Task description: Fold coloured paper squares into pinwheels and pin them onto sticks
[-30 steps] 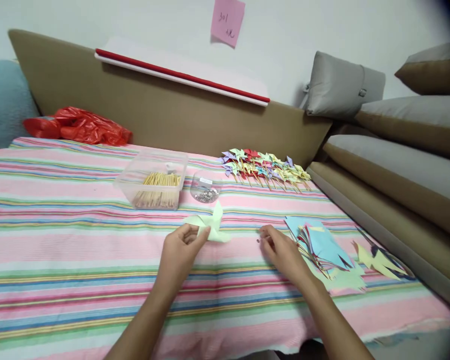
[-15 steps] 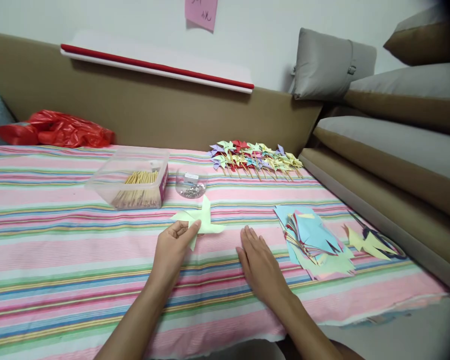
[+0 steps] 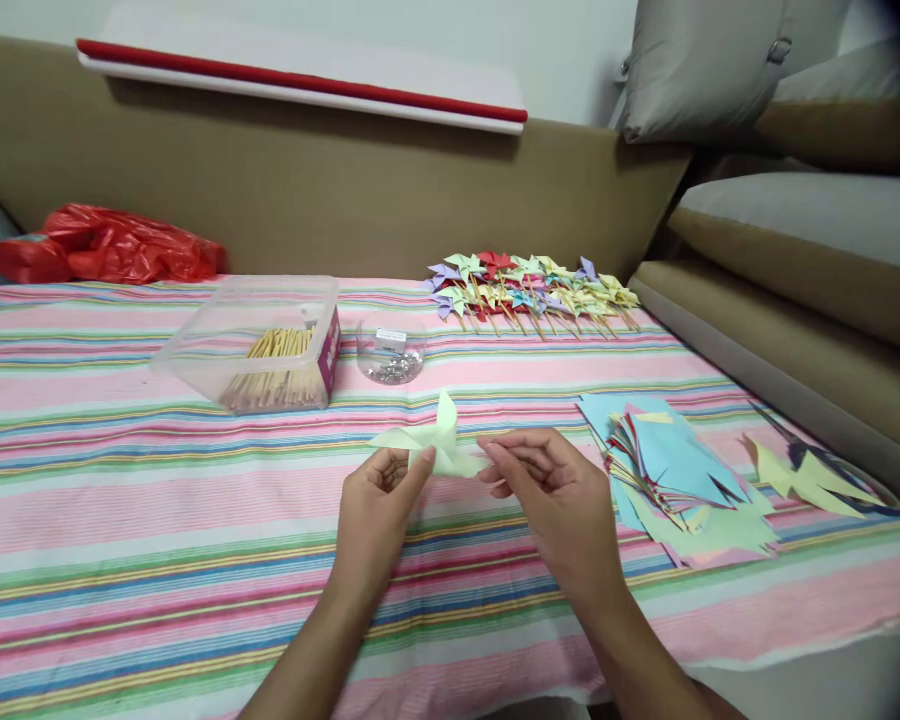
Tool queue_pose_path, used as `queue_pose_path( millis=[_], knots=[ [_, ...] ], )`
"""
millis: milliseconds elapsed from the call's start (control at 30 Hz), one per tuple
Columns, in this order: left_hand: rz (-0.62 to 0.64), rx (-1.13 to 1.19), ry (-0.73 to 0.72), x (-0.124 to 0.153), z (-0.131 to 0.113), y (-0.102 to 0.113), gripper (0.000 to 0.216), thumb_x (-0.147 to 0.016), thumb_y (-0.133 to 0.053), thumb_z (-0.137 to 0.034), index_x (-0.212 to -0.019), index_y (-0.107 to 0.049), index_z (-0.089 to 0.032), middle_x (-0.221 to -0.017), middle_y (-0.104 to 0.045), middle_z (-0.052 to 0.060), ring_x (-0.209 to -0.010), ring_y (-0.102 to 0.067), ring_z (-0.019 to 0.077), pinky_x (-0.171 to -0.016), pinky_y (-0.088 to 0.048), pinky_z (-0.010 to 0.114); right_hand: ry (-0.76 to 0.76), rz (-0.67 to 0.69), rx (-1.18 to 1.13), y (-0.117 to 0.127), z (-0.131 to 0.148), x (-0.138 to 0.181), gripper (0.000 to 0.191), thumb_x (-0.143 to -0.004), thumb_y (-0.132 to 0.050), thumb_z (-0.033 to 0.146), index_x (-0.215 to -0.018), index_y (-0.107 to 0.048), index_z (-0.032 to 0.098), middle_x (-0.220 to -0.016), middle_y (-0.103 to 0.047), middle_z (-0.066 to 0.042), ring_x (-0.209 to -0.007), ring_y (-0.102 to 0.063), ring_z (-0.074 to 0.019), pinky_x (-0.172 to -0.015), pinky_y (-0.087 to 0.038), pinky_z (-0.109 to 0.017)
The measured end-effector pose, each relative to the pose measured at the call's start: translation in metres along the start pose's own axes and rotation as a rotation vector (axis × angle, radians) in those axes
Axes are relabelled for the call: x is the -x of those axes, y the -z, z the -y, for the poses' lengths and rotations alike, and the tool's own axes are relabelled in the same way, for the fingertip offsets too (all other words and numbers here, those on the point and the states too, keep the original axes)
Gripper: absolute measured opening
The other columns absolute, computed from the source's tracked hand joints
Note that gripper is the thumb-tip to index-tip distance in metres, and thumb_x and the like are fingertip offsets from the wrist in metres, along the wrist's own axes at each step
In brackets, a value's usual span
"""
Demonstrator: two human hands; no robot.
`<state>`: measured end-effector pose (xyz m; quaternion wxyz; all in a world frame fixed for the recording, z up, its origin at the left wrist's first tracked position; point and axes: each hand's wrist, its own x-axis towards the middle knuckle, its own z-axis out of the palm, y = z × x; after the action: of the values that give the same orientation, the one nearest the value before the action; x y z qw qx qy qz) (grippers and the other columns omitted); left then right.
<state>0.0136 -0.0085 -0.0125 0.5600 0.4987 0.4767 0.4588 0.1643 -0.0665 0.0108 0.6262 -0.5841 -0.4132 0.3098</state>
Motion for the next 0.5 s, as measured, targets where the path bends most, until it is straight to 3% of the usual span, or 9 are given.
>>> queue_pose_path(
  millis=[133,267,500],
  knots=[
    [0.051,-0.078,-0.028,0.005,0.003,-0.004,0.043,-0.078,-0.075,-0.050,-0.063,-0.049,-0.019,-0.061,-0.037,-0.007,-0.058,-0.033,0.0106,-0.054,-0.028,0.025,0.088,0.145,0.125,-0.003,0.002,0.002,0.008,-0.084,-0.074,0.031,-0.080,-0.074,0.024,-0.070,-0.070,0.001,-0.061,-0.063,-0.0136,-0.054,-0.051,-0.025],
    [0.115,-0.042,-0.015,0.010,0.000,-0.008,0.043,-0.079,-0.073,-0.050,-0.063,-0.048,-0.019,-0.062,-0.032,-0.007,-0.058,-0.030,0.0105,-0.053,-0.027,0.024,0.227,0.203,0.270,0.003,0.001,0.002,0.005,-0.087,-0.070,0.026,-0.083,-0.074,0.025,-0.084,-0.071,0.000,-0.065,-0.059,-0.0129,-0.057,-0.049,-0.026],
    [0.162,0.045,0.025,0.017,-0.004,-0.006,0.049,-0.079,-0.075,-0.047,-0.063,-0.037,-0.021,-0.064,-0.026,-0.007,-0.059,-0.025,0.0103,-0.052,-0.024,0.022,0.306,0.273,0.392,0.008,-0.002,0.003,0.008,-0.091,-0.065,0.021,-0.088,-0.071,0.026,-0.084,-0.070,0.001,-0.060,-0.054,-0.0117,-0.056,-0.044,-0.027]
  ],
)
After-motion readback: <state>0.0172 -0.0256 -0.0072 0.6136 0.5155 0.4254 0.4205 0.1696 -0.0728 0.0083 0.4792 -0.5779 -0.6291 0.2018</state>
